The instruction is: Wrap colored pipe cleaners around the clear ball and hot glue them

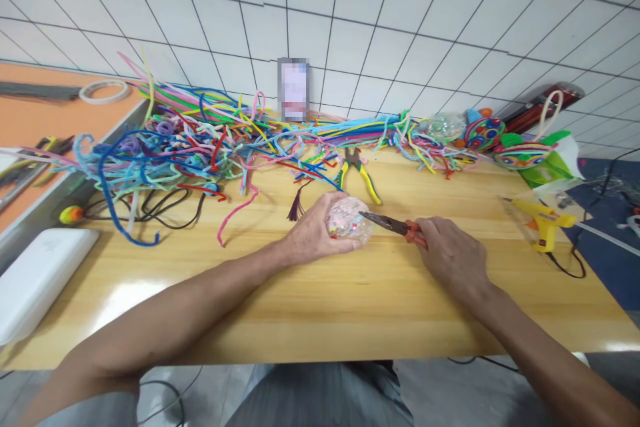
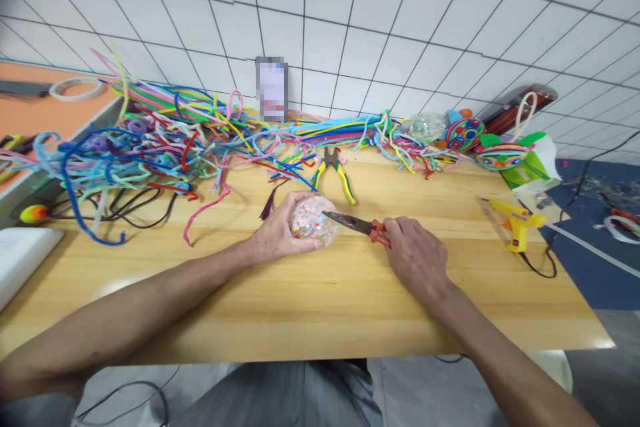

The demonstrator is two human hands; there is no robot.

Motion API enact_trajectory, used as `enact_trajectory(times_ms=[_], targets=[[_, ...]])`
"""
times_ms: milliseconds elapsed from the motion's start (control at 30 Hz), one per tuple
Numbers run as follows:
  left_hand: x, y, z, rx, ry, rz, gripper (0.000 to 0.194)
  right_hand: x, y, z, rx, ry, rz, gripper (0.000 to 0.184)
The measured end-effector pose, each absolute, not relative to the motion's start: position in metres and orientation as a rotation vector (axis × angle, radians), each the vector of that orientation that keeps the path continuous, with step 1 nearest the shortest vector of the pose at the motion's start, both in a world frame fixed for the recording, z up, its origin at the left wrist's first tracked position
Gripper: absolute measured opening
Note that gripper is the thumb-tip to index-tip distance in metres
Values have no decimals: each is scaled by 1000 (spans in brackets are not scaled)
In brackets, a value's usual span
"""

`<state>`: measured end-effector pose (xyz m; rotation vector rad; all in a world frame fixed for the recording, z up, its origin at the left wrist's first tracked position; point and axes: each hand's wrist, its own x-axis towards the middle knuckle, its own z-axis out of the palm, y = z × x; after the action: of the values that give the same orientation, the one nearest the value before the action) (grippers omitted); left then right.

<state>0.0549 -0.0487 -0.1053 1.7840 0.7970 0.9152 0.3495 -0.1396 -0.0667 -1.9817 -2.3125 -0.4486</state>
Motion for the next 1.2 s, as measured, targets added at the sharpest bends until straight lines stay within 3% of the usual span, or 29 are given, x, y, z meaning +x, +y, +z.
enact_trajectory(times_ms=[300, 967, 1200], targets=[[55, -56, -104, 1740, 781, 904, 92, 352, -141, -91, -1757, -2225, -114, 23], [70, -59, -102, 1443, 786, 914, 82, 351, -123, -122, -1646, -2092, -43, 29], [66, -56, -113, 1838, 908, 1200, 81, 340, -128, -111, -1732, -2127, -212, 32]])
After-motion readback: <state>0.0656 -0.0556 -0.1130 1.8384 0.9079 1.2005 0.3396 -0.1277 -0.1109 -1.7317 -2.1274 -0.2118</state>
